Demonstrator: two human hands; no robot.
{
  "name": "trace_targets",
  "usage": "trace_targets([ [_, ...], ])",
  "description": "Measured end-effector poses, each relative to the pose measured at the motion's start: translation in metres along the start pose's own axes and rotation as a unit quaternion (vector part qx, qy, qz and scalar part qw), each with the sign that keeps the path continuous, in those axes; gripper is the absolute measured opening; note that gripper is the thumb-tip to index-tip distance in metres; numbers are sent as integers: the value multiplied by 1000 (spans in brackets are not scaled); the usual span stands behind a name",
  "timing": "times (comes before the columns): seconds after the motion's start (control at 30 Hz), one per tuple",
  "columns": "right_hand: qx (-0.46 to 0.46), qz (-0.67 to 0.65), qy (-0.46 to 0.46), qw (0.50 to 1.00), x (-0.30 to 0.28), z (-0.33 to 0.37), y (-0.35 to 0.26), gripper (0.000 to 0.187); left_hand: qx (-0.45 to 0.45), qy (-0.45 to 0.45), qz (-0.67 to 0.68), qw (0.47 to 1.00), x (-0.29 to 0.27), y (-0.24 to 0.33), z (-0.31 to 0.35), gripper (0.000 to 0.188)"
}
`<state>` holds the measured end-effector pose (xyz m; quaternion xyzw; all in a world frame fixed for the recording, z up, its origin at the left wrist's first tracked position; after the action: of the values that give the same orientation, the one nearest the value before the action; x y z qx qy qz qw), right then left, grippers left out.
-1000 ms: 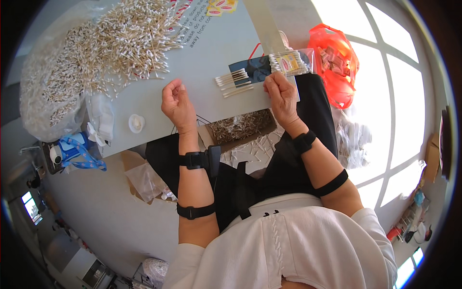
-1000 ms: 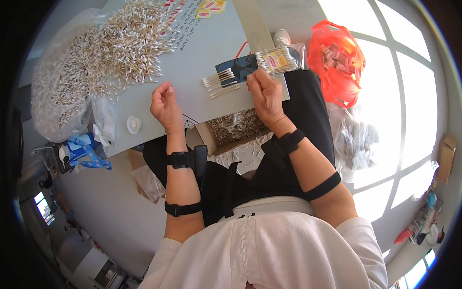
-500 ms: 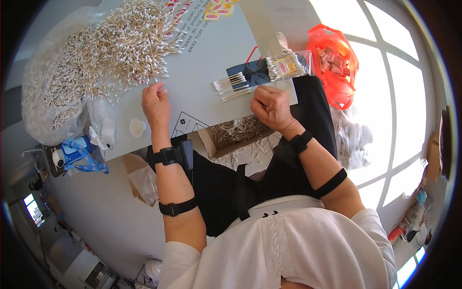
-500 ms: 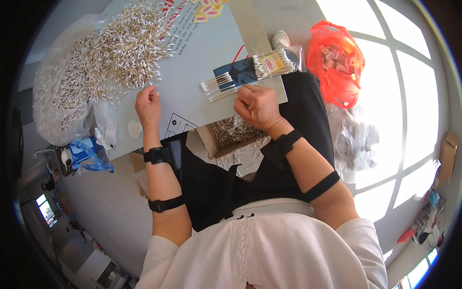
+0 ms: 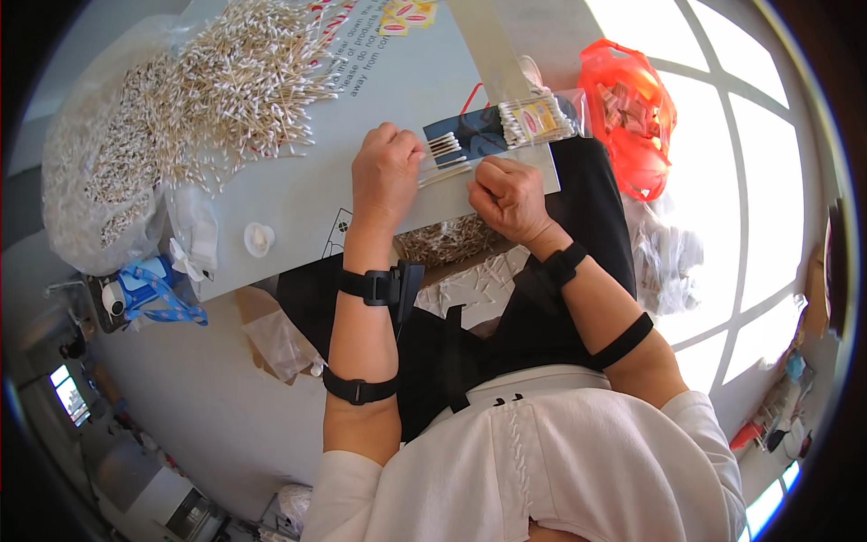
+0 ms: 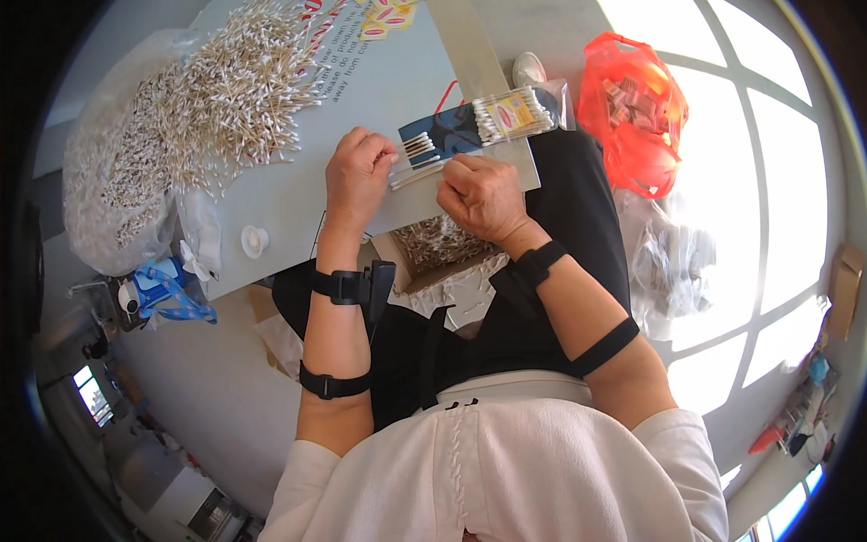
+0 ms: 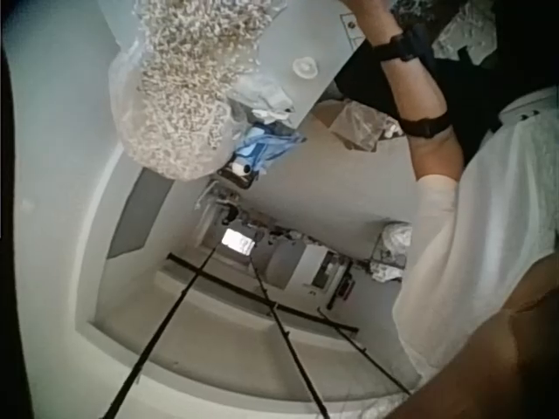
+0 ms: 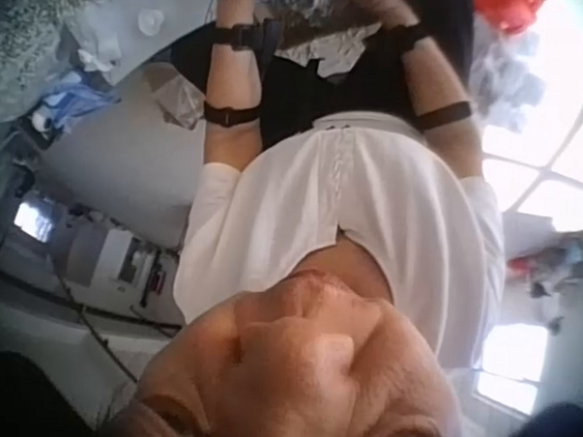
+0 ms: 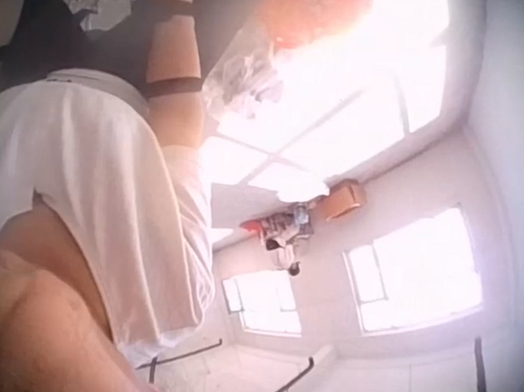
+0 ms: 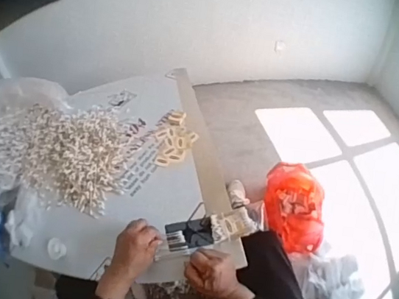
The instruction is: Packing cotton swabs into small plastic containers and applying sealing labels.
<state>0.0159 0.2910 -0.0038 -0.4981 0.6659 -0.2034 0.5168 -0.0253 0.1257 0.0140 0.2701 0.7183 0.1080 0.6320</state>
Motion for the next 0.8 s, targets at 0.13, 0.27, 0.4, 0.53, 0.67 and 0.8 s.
trace_targets([
  [0.13,-5,3,0,1000,0,0,-1,18,33,-2,-38,999,4,6,-4,7],
  [0.27,-7,10,2,1000,0,0,-1,18,52,-14,-66,996,6,9,-5,8],
  [0.4,-8,11,7,1000,-1,0,-1,18,57,-40,-74,995,8,9,-7,10],
  [0.53,-6,12,6,1000,0,0,-1,19,110,-47,-101,988,10,13,-10,13],
  [0.67,-4,21,7,1000,2,1,-1,19,121,9,-62,991,4,14,-7,7],
  [0.8,-4,20,10,1000,1,1,-1,19,13,-10,1,1000,2,-1,-1,5],
])
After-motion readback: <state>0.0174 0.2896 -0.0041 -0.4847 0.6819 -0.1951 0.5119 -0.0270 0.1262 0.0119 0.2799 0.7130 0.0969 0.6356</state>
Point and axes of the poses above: each hand's wrist, its own z-axis away from the middle knuckle, its own x-axis out of the palm, y = z × x, the point moved 7 cm from there along -z, towards the middle knuckle, and after that the axes turned 6 degrees about -z, right-handed, at the moved point
